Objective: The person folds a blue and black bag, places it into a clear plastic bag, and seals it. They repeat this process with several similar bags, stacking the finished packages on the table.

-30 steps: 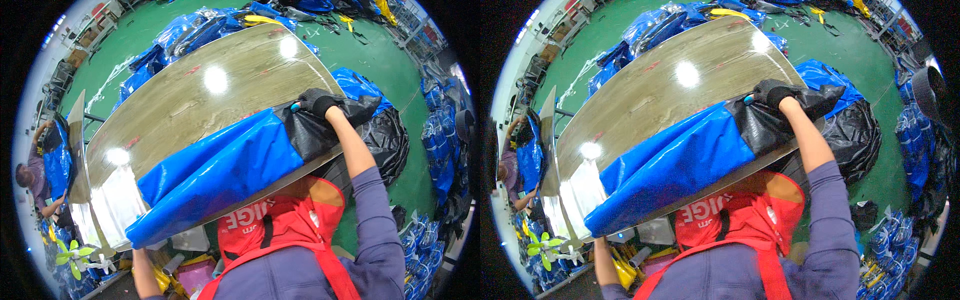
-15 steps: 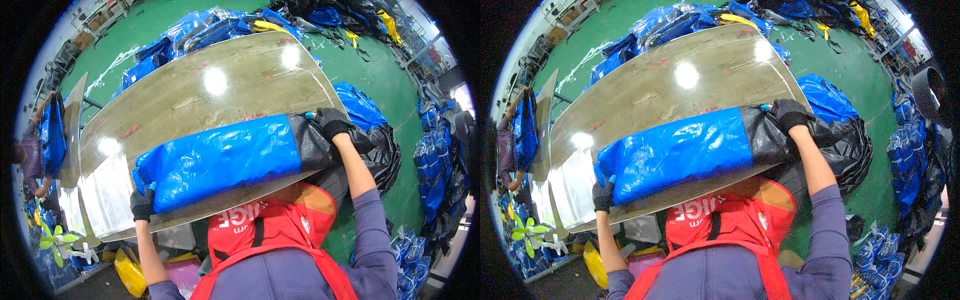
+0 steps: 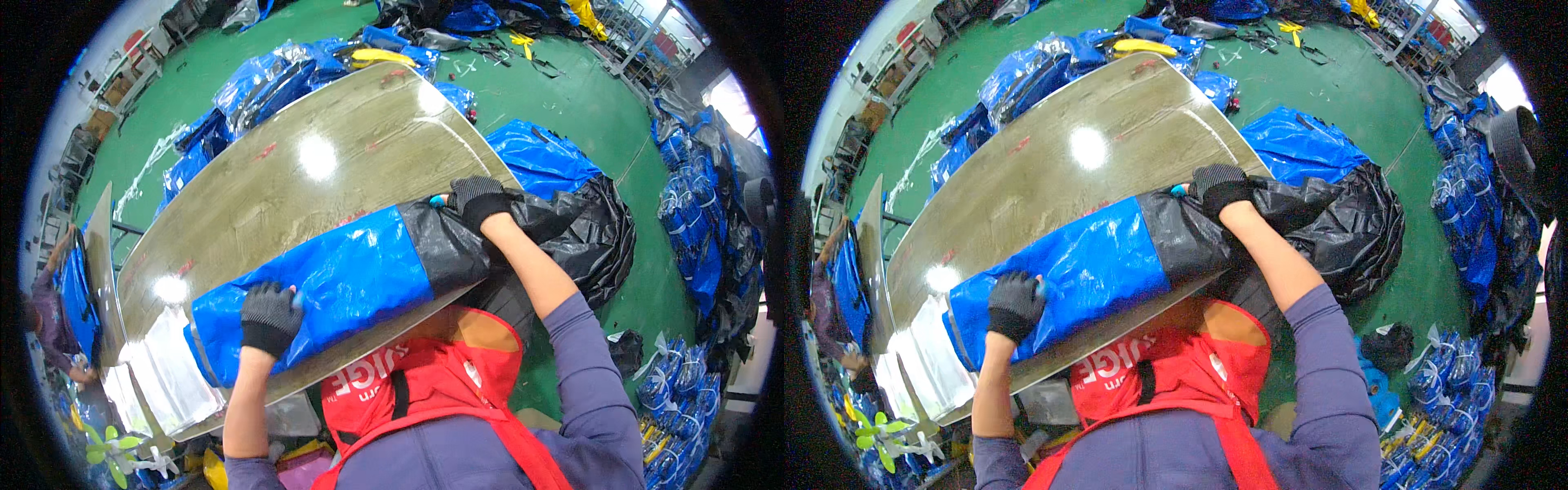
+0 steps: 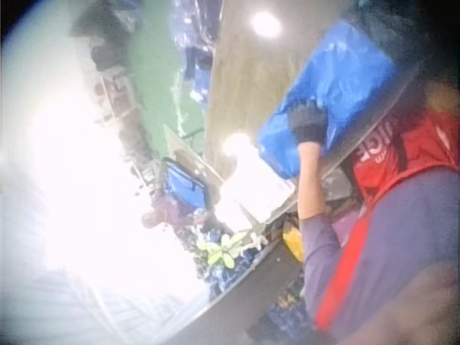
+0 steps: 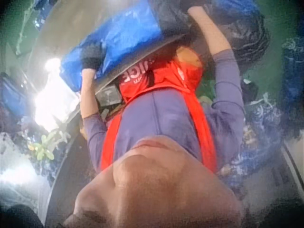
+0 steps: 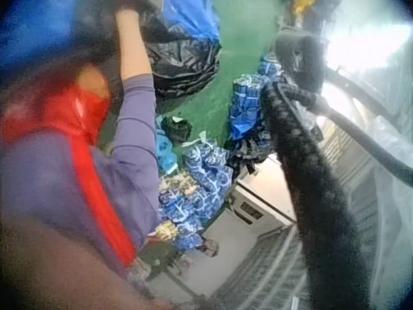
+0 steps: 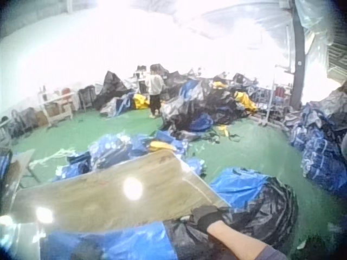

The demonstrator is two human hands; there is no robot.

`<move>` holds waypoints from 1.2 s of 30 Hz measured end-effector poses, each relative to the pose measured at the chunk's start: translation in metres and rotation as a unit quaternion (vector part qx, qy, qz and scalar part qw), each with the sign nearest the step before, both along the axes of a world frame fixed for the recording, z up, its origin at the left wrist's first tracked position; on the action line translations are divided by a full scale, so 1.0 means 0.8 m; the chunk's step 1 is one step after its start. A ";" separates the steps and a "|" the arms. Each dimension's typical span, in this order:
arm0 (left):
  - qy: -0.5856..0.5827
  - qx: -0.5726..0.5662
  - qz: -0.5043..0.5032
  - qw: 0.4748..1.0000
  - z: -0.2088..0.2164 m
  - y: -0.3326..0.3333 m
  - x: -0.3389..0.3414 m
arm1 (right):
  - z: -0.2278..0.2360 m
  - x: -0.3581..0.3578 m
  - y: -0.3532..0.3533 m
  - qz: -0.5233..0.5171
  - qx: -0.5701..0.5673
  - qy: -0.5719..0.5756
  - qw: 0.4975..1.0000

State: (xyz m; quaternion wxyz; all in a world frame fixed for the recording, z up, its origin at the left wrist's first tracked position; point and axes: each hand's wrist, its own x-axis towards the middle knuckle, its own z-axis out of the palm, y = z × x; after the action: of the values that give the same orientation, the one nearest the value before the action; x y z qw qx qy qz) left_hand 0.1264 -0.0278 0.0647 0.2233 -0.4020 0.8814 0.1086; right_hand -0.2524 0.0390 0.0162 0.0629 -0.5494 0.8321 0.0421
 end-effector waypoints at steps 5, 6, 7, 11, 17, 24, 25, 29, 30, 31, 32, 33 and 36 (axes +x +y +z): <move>0.256 -0.070 -0.156 0.951 -0.041 0.048 -0.159 | 0.010 -0.001 0.014 0.010 -0.038 -0.053 0.998; 0.274 -0.105 -0.150 0.944 -0.055 0.050 -0.160 | 0.013 -0.004 0.024 0.063 -0.138 -0.019 0.988; 0.263 -0.077 -0.143 0.951 -0.068 0.049 -0.164 | 0.017 -0.006 0.032 0.118 -0.144 0.035 0.982; 0.301 -0.135 -0.172 0.928 -0.107 0.046 -0.167 | 0.024 -0.015 0.072 0.140 -0.160 0.076 0.974; 0.345 -0.098 -0.160 0.920 -0.104 0.058 -0.229 | -0.008 -0.038 0.125 0.134 -0.353 0.013 0.926; 0.375 -0.113 -0.195 0.899 -0.126 0.061 -0.227 | -0.019 -0.017 0.205 -0.371 -0.553 -0.469 0.580; 0.349 -0.092 -0.183 0.914 -0.136 0.061 -0.229 | -0.011 -0.003 0.191 -0.300 -0.602 -0.454 0.584; 0.512 0.295 -0.067 0.804 -0.146 0.067 -0.222 | 0.026 0.097 0.116 0.168 -0.430 -0.198 0.864; 0.536 0.436 0.005 0.723 -0.135 0.070 -0.212 | 0.031 0.120 0.097 0.213 -0.487 -0.188 0.826; 0.521 0.389 -0.057 0.758 -0.116 0.076 -0.187 | 0.034 0.140 0.084 0.257 -0.470 -0.164 0.828; 0.505 0.335 -0.118 0.787 -0.094 0.079 -0.163 | 0.034 0.158 0.080 0.277 -0.470 -0.181 0.818; 0.445 0.339 -0.171 0.811 -0.065 0.079 -0.128 | 0.032 0.171 0.079 0.254 -0.439 -0.219 0.834; 0.357 0.412 -0.194 0.816 0.001 0.071 -0.027 | 0.024 0.190 0.091 0.322 -0.281 -0.169 0.888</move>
State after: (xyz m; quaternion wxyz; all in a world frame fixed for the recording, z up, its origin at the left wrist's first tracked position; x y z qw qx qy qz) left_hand 0.1051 0.0291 0.0651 0.0545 -0.0258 0.8318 0.5518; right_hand -0.1002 0.1121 0.0355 0.0287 -0.7808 0.5634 -0.2687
